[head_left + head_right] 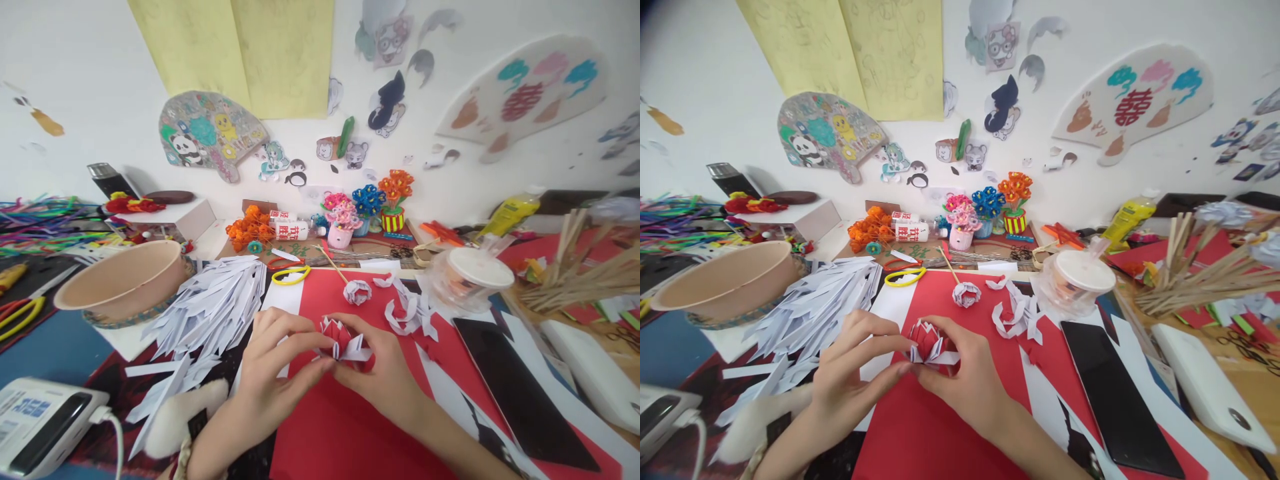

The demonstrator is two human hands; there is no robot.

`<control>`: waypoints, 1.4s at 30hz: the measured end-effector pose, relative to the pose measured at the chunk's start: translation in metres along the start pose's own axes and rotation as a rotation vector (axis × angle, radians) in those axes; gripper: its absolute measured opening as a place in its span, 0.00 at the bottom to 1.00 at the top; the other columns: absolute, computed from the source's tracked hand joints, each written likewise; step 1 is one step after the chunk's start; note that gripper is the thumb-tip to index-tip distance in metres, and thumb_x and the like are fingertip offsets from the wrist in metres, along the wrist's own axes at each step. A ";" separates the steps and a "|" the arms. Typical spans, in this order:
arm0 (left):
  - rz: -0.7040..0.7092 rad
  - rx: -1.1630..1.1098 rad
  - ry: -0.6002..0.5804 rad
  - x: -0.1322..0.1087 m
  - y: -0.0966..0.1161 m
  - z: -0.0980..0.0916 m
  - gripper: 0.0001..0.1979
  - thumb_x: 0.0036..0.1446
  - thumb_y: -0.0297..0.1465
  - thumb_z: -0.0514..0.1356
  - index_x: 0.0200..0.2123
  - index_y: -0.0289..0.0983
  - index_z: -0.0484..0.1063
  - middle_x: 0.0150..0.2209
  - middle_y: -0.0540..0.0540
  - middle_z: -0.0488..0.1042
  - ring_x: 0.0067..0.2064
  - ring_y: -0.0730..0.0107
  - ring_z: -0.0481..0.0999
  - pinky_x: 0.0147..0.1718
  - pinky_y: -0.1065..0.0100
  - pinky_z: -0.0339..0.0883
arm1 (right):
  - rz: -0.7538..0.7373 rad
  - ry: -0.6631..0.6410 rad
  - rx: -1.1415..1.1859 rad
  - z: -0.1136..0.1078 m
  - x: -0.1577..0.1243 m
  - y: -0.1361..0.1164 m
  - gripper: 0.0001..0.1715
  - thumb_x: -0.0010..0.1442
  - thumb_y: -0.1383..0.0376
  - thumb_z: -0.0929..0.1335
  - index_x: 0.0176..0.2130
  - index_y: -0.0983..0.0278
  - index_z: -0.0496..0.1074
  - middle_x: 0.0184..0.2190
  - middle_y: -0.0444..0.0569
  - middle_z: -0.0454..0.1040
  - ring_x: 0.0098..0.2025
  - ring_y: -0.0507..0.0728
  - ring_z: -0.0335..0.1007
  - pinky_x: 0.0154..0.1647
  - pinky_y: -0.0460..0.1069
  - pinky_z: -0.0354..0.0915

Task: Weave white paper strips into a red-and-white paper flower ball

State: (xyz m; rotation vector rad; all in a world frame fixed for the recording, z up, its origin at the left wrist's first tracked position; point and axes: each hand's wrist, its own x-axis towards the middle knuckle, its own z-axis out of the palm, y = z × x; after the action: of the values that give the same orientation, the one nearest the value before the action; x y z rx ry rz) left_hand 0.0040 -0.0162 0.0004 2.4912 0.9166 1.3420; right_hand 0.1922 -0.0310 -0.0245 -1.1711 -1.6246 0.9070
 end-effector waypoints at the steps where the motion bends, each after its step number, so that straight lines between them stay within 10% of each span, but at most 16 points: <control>1: 0.002 0.002 -0.005 0.000 0.000 0.000 0.04 0.65 0.31 0.61 0.42 0.42 0.75 0.36 0.48 0.76 0.38 0.67 0.72 0.38 0.64 0.64 | -0.011 0.003 -0.007 0.000 0.000 0.000 0.24 0.54 0.62 0.75 0.51 0.61 0.75 0.47 0.51 0.83 0.46 0.62 0.81 0.45 0.53 0.77; 15: -0.144 0.195 0.137 -0.007 0.008 0.030 0.07 0.59 0.22 0.58 0.31 0.39 0.69 0.28 0.51 0.74 0.30 0.70 0.71 0.31 0.67 0.61 | -0.264 0.263 -0.446 0.006 0.000 0.020 0.32 0.61 0.62 0.71 0.62 0.63 0.63 0.54 0.60 0.74 0.53 0.67 0.74 0.48 0.61 0.75; 19: -0.115 0.227 0.102 -0.011 0.006 0.033 0.07 0.60 0.22 0.59 0.32 0.39 0.69 0.27 0.51 0.74 0.30 0.69 0.71 0.31 0.66 0.60 | -0.496 0.416 -0.606 0.002 0.001 0.016 0.09 0.64 0.65 0.70 0.45 0.63 0.72 0.41 0.55 0.75 0.42 0.63 0.74 0.42 0.57 0.74; 42: 0.263 0.513 -0.124 -0.025 -0.001 0.029 0.10 0.66 0.20 0.52 0.45 0.32 0.72 0.34 0.45 0.79 0.31 0.68 0.73 0.34 0.63 0.59 | -0.592 0.366 -0.575 0.002 -0.008 0.013 0.19 0.63 0.81 0.63 0.34 0.64 0.79 0.29 0.50 0.72 0.31 0.57 0.67 0.30 0.52 0.66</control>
State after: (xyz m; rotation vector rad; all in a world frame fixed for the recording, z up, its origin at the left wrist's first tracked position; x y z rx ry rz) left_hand 0.0160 -0.0262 -0.0345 3.1368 1.0404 1.1046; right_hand 0.1952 -0.0354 -0.0393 -1.0410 -1.8152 -0.1598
